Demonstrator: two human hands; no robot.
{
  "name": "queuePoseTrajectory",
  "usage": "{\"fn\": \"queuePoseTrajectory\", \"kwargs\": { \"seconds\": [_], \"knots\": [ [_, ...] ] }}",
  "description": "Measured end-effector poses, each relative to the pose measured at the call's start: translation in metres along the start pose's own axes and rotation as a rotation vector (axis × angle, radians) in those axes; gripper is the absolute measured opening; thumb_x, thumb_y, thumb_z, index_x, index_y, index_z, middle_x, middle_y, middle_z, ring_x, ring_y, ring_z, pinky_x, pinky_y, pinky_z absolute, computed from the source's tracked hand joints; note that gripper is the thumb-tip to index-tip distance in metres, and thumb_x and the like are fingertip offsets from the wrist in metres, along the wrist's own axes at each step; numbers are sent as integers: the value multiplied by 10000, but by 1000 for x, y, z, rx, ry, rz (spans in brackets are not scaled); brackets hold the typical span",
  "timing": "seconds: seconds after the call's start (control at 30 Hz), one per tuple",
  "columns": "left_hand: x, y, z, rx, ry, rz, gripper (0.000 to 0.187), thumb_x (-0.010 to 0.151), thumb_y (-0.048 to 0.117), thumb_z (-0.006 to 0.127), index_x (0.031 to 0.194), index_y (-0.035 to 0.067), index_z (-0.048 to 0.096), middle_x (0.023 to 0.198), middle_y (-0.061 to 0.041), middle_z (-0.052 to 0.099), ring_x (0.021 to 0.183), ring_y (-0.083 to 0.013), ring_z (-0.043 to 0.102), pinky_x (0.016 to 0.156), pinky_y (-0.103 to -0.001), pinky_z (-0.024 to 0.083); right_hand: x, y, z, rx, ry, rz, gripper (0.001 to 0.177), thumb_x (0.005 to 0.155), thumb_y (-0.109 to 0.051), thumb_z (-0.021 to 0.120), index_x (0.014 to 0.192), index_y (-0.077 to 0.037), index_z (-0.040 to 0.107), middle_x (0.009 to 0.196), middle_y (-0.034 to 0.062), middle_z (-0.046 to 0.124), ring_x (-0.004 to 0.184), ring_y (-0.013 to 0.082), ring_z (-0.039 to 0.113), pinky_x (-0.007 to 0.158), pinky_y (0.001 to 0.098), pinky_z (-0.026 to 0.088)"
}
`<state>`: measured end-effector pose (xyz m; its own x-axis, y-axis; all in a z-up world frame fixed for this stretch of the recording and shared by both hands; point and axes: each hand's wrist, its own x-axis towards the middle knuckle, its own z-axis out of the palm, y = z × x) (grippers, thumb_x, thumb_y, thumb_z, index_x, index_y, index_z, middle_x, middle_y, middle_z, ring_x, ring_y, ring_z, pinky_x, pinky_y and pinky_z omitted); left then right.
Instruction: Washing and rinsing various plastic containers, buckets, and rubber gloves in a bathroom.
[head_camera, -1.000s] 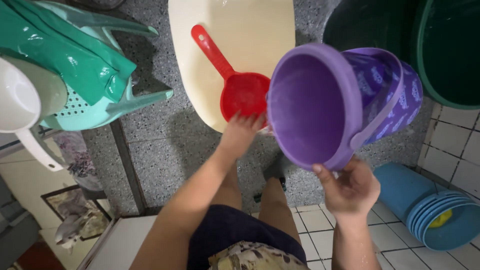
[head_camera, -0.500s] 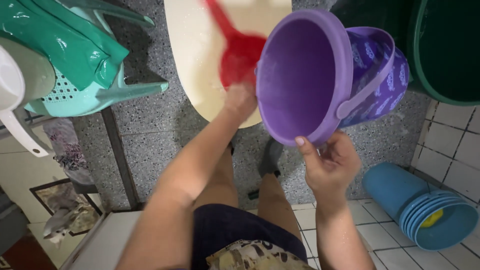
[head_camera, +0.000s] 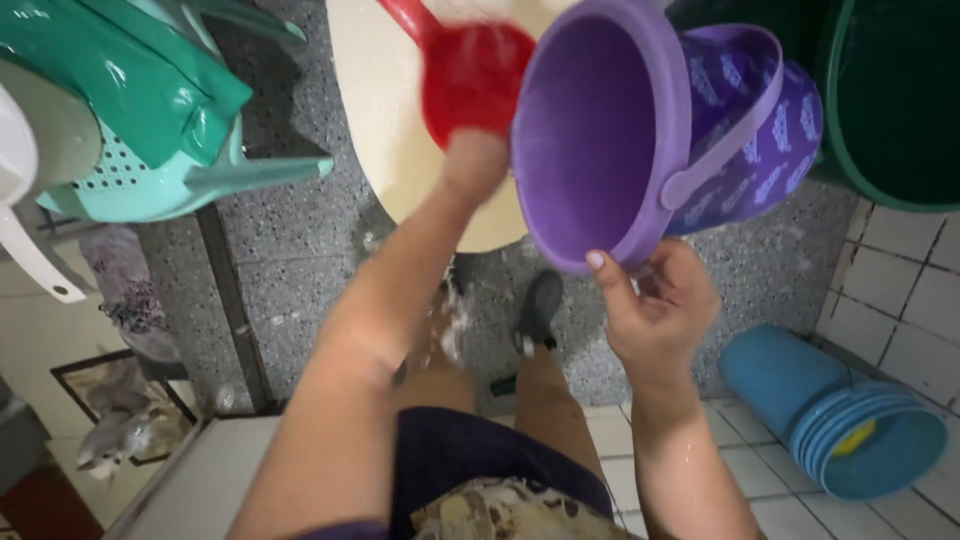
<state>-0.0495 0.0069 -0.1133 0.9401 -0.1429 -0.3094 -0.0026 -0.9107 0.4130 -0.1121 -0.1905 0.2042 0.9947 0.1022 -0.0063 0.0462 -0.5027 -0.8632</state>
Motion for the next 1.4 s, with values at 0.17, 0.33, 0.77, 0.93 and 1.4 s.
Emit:
{"fn": "queuePoseTrajectory", "kwargs": {
  "seconds": [0.17, 0.33, 0.77, 0.93, 1.4],
  "knots": [
    [-40, 34, -106, -188, 230, 258, 213, 988, 224, 576, 1046, 99, 739, 738, -115, 725, 616, -320, 694, 521, -483, 527, -7, 3, -9, 149, 32, -20, 206, 1002, -21, 830, 1068, 10, 637, 934, 26, 659, 778, 39, 558, 690, 178, 438],
    [-21, 43, -142, 33, 348, 305, 225, 967, 304, 616, 869, 120, 703, 713, -70, 712, 651, -285, 705, 545, -469, 527, 11, -50, -19, 191, 74, -53, 212, 992, -8, 818, 1096, 6, 634, 989, 45, 705, 779, 37, 606, 648, 163, 445],
    [8, 16, -199, -801, 274, -334, 382, 918, 402, 667, 888, 37, 775, 722, -146, 748, 640, -258, 759, 688, -419, 614, 35, -79, -44, -92, 153, -216, 280, 928, -64, 853, 985, 33, 597, 889, 101, 675, 602, 47, 513, 533, 188, 341],
    [-32, 47, -187, -419, 209, 84, 610, 723, 493, 886, 1059, 33, 667, 845, -119, 753, 746, -266, 720, 652, -432, 583, 56, -66, -43, 219, 193, -157, 235, 871, 19, 775, 1039, 13, 610, 923, 116, 662, 769, 103, 587, 764, 236, 459],
    [-136, 57, -200, -1139, 146, 86, 1453, 596, 414, 993, 1597, 126, -20, 1603, -238, 298, 1462, -384, 347, 1098, -511, 390, 60, 35, 3, 1247, -2, 337, 498, 769, 122, 456, 1226, 47, 641, 1139, 160, 662, 1178, 313, 671, 1131, 436, 517]
  ]
}}
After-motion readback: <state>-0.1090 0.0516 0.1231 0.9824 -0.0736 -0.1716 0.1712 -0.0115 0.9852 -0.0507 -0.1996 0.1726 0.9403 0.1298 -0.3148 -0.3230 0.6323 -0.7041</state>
